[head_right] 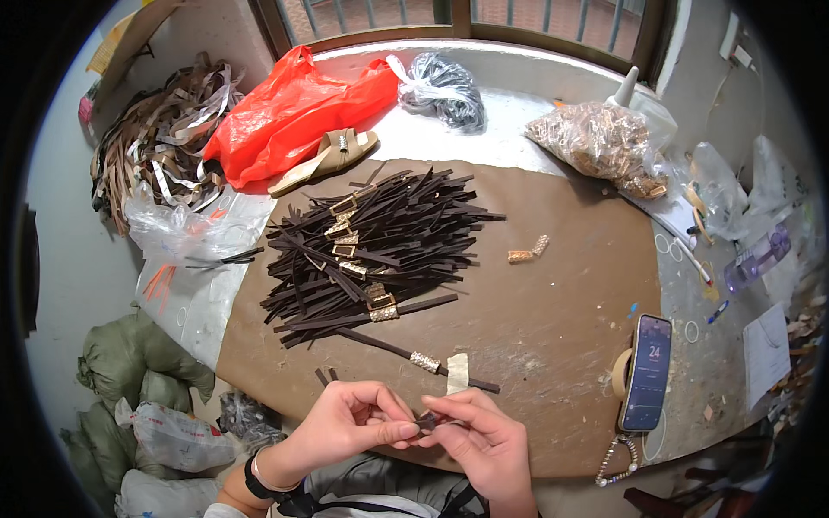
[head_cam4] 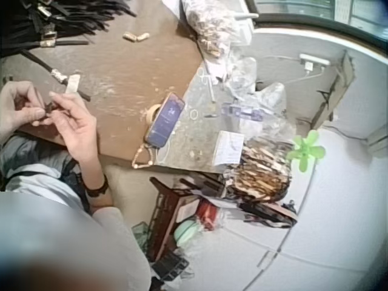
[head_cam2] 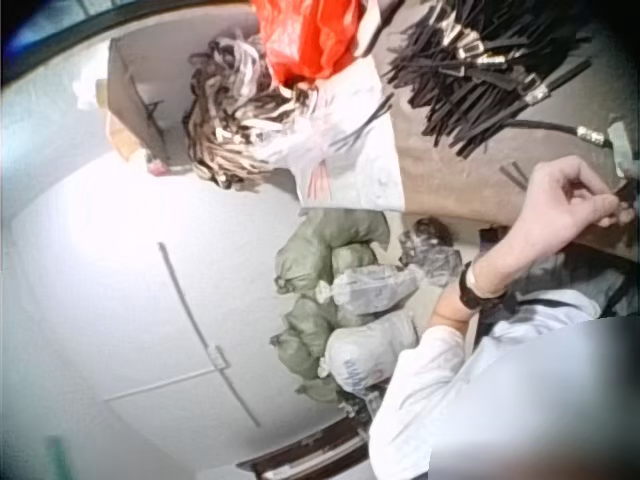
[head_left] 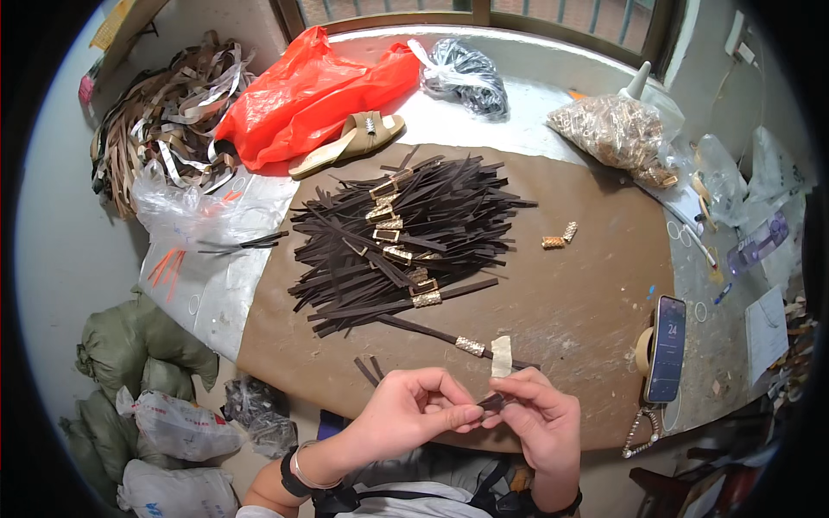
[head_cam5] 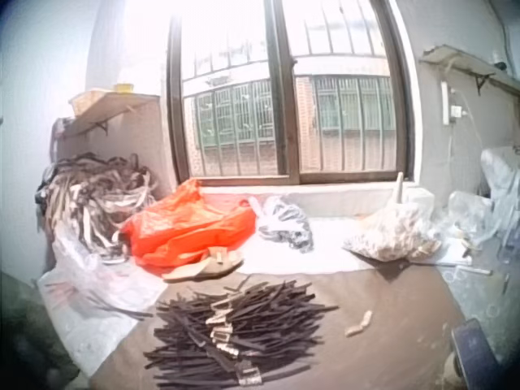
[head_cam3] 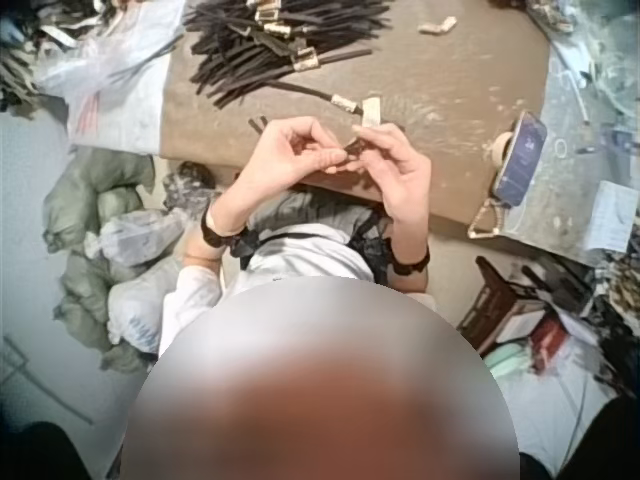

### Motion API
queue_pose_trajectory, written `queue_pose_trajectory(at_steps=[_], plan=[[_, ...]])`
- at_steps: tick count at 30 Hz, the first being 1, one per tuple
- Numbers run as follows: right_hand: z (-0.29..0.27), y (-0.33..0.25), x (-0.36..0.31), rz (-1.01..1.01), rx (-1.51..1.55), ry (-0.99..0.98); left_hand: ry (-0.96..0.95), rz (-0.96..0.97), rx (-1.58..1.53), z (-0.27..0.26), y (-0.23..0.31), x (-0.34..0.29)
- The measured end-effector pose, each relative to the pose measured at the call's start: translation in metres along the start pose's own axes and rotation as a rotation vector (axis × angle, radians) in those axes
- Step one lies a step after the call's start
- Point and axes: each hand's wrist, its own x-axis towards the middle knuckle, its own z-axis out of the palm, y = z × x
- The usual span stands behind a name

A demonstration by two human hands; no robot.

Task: The recorder is shown sorting and bagging leather straps and metal decorative buckles.

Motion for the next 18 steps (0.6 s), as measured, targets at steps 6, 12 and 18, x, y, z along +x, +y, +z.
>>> queue_pose_trajectory(at_steps=[6, 12, 18], plan=[[-0.014, -0.054, 0.027, -0.051, -0.594, 0.039, 0.12, 0.239, 0.261, 0.015, 0.003, 0.006], [-0.079, -0.054, 0.142, -0.497, -1.515, 0.11, -0.045, 0.213, 0.062, 0.016, 0.007, -0.004], [-0.098, -0.031, 0.168, -0.319, -1.852, 0.087, -0.025, 0.207, 0.016, 0.013, 0.021, -0.015]])
